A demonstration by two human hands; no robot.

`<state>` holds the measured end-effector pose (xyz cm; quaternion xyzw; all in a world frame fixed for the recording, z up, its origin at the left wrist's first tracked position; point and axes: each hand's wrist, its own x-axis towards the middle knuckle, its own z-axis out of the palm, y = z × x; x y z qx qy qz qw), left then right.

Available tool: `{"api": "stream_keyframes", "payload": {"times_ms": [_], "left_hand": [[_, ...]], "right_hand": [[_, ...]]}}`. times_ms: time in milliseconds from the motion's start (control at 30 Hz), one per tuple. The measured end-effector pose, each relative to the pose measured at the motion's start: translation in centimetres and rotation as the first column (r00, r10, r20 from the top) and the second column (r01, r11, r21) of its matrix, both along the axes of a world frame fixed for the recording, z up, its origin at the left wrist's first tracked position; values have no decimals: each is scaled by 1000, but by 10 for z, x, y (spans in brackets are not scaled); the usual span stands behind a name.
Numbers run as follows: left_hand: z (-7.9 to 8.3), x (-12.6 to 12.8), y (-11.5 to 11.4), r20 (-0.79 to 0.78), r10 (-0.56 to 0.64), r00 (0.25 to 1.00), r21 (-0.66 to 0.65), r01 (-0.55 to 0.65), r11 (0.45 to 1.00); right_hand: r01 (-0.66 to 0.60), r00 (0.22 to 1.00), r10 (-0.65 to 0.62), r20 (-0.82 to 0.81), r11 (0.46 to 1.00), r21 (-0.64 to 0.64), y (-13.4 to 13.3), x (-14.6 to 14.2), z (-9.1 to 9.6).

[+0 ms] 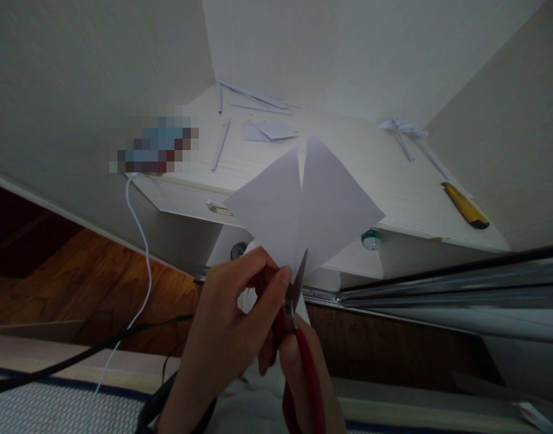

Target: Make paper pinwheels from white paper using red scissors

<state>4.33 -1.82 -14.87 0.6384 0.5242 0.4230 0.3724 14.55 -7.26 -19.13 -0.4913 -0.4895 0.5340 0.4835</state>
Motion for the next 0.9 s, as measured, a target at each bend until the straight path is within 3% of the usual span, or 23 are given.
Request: {"api": "stream_keyframes", "payload": {"times_ms": [900], "left_hand": [[-2, -3, 2, -9, 17, 1000, 31, -17, 999]], "right_hand": [[-24, 999, 22, -36, 998, -51, 2, -2, -4]]}}
